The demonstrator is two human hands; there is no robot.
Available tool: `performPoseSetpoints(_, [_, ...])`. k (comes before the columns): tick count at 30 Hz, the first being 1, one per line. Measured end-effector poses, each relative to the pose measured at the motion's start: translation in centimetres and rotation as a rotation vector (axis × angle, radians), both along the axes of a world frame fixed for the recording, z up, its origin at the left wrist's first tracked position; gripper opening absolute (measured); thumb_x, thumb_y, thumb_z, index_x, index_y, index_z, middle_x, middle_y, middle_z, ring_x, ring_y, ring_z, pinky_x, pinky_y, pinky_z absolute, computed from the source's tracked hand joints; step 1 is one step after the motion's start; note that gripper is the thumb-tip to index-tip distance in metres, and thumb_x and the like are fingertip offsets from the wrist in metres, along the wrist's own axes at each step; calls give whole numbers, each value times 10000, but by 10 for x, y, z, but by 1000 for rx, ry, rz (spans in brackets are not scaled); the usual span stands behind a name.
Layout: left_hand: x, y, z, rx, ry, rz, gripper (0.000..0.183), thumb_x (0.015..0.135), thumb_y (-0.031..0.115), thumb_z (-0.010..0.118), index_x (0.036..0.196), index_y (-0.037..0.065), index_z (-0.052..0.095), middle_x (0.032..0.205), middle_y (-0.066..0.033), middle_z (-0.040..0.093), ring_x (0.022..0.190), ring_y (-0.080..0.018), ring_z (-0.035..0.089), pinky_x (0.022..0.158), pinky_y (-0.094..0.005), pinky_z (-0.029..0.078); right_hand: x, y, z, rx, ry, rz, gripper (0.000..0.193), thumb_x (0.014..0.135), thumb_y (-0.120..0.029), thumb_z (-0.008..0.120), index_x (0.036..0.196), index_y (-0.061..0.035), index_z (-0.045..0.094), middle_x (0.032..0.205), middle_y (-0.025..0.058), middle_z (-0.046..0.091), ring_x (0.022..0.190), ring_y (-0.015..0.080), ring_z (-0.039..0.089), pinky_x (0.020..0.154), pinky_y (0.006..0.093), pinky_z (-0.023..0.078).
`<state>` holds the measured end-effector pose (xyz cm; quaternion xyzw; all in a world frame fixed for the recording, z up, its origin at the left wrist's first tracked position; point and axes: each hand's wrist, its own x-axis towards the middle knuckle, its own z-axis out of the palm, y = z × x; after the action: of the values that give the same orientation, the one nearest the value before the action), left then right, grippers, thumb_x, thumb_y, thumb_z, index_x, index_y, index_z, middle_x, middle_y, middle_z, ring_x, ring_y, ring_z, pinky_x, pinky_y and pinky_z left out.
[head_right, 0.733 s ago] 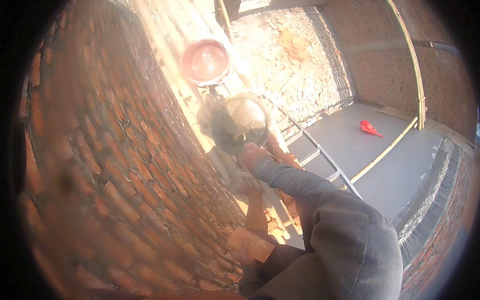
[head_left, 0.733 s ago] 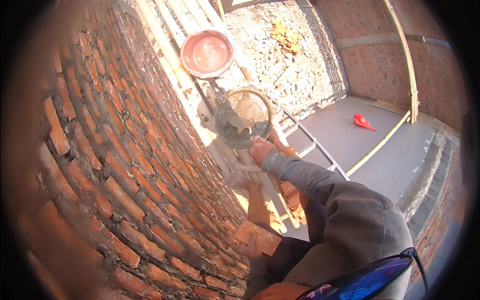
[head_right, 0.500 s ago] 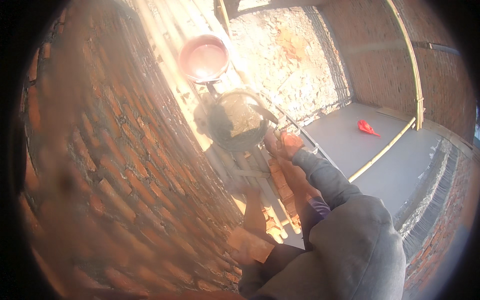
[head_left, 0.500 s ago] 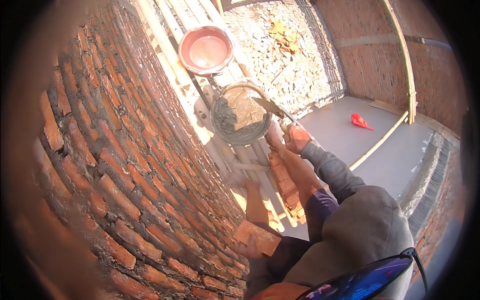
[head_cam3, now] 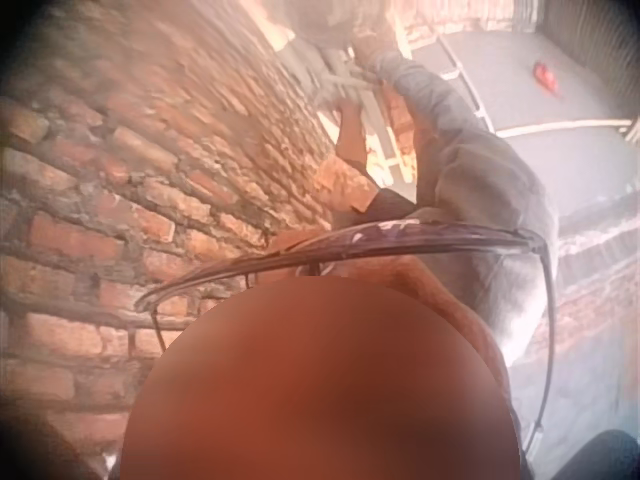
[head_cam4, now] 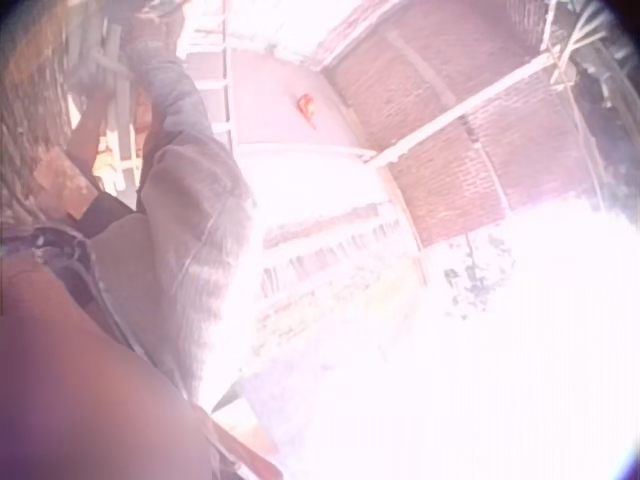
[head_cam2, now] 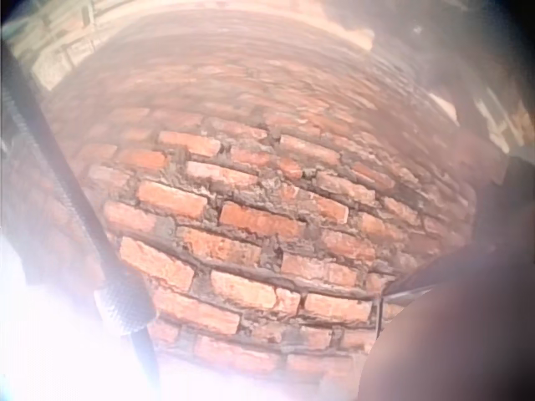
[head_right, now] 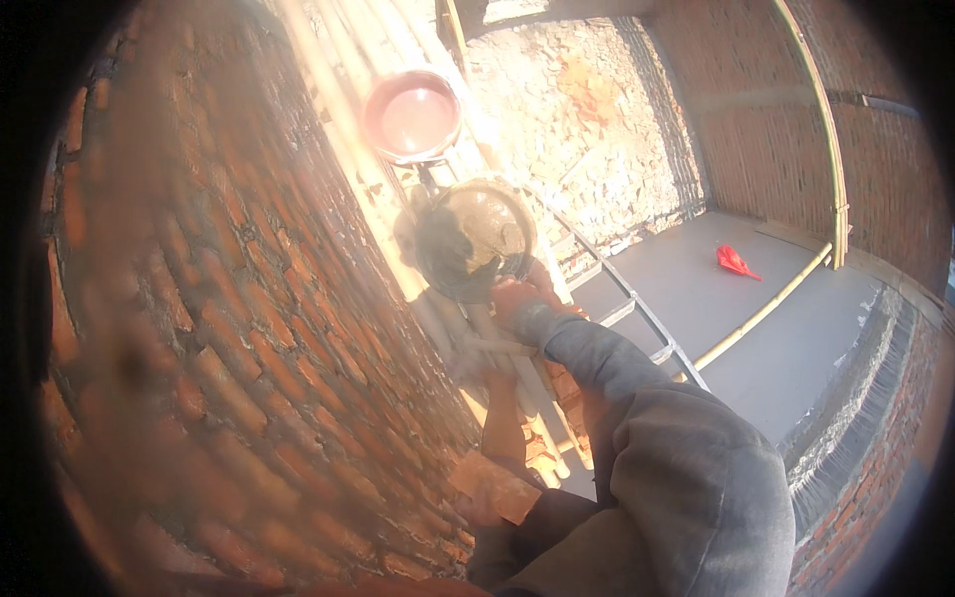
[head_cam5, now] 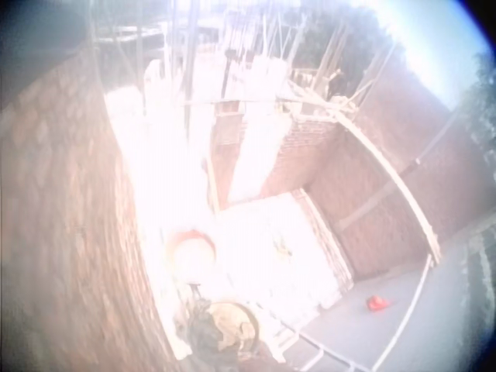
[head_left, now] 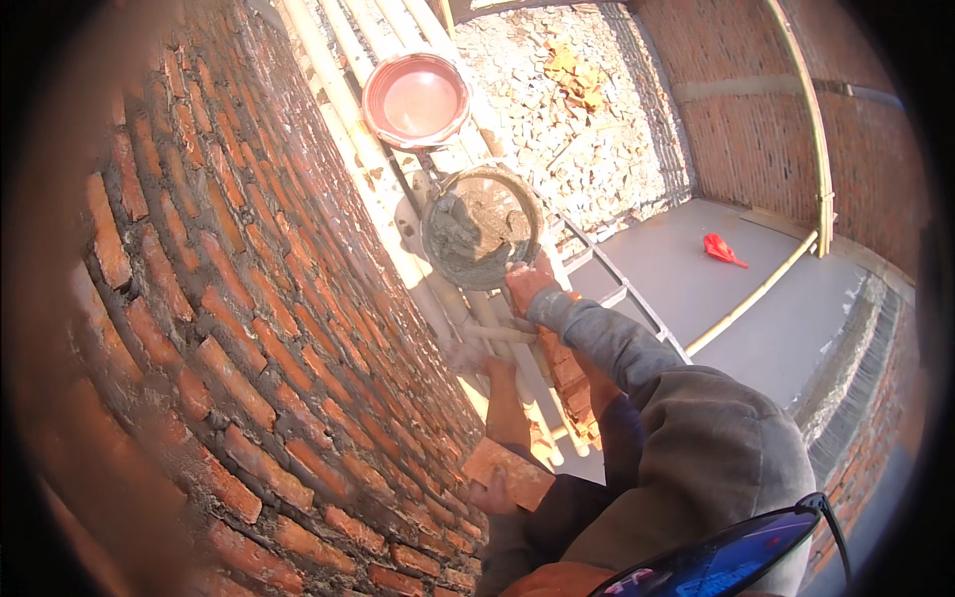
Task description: The person scoops mortar from a pan with a trowel, spreads it on a brick, and places the brick onto a partially built wall. The person repeats this process, tapping bricks into alignment and scraping excess mortar.
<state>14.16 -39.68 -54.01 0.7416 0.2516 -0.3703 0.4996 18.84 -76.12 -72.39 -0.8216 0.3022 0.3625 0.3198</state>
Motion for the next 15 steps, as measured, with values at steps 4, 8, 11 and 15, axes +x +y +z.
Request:
performPoseSetpoints(4, [13, -3, 0, -28, 59, 18, 327, 889, 61, 699, 1158, -123, 681, 1045, -133, 708, 900, -205, 662, 776, -368, 561, -25, 3, 36, -102, -108, 96, 216, 829, -155, 626, 972, -3, 683, 949, 235, 709, 929, 357, 723, 822, 501, 574])
performPoseSetpoints(8, [19, -5, 1, -70, 94, 105, 318, 896, 59, 684, 1155, -125, 678, 1049, -131, 707, 907, -201, 664, 779, -361, 561, -53, -47, 55, -167, -91, -5, 216, 869, -193, 635, 974, -8, 674, 943, 217, 714, 917, 342, 727, 751, 503, 565])
performPoseSetpoints(11, [18, -3, 1, -71, 102, 108, 337, 902, 62, 671, 1178, -131, 666, 1076, -136, 703, 921, -206, 665, 783, -362, 561, -16, -83, 24, -231, -143, -71, 225, 840, -138, 690, 1023, -9, 668, 996, 190, 727, 1003, 353, 715, 911, 453, 549])
performPoseSetpoints(15, [21, 2, 0, -36, 110, 52, 362, 907, 68, 665, 1210, -130, 651, 1111, -143, 696, 933, -209, 664, 793, -365, 560, 40, -37, -32, -71, -82, -72, 246, 902, -222, 606, 1083, -75, 685, 1015, 170, 715, 1052, 336, 696, 917, 427, 532])
